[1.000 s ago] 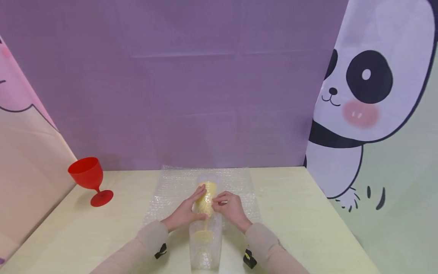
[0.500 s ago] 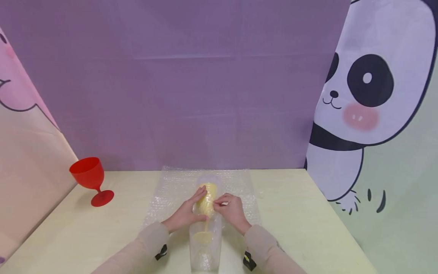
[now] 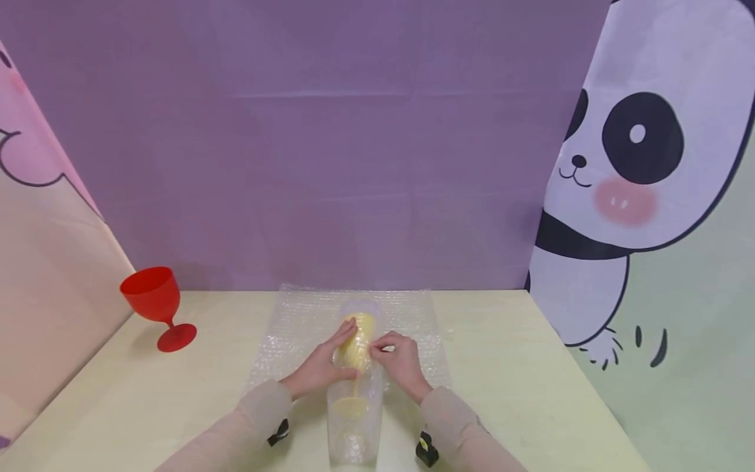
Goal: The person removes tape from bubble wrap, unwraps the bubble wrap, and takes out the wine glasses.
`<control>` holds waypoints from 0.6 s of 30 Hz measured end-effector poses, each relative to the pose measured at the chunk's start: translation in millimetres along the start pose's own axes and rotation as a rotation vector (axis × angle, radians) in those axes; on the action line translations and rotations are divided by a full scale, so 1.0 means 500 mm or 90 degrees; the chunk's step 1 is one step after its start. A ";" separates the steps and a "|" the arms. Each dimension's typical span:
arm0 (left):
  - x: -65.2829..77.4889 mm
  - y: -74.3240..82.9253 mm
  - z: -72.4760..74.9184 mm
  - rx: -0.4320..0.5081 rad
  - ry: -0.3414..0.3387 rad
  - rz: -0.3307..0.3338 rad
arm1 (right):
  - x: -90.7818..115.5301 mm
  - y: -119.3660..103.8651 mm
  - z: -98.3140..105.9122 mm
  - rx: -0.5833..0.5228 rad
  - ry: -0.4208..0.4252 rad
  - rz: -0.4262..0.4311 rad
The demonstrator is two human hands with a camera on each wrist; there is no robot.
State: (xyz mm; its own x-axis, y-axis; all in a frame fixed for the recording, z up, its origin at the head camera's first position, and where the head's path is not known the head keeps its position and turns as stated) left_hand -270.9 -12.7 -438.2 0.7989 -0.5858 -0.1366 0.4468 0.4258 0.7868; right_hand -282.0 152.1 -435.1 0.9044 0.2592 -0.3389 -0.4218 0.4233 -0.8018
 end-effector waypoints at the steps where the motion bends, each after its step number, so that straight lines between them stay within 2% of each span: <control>1: 0.000 0.000 0.000 0.002 0.000 0.001 | 0.001 0.001 0.000 0.000 0.001 -0.001; 9: 0.001 0.005 -0.001 0.007 -0.001 0.012 | 0.002 0.003 0.003 -0.006 0.001 -0.028; 18: -0.001 0.005 -0.006 0.003 0.005 0.020 | 0.009 0.014 0.004 -0.052 -0.013 -0.118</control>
State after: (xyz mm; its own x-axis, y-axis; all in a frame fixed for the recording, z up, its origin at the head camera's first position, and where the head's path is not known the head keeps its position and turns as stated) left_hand -269.1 -9.4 -438.0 0.8161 -0.5662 -0.1163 0.4189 0.4408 0.7939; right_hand -281.0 158.1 -441.4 0.9641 0.2017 -0.1726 -0.2412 0.3944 -0.8867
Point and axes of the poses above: each hand's wrist, its own x-axis away from the middle knuckle, its own z-axis out of the back of the hand, y = z × x, the point moved 4 cm from there along -x, towards the middle knuckle, and after that the axes turned 10 degrees about -y, right-handed, at the moved point
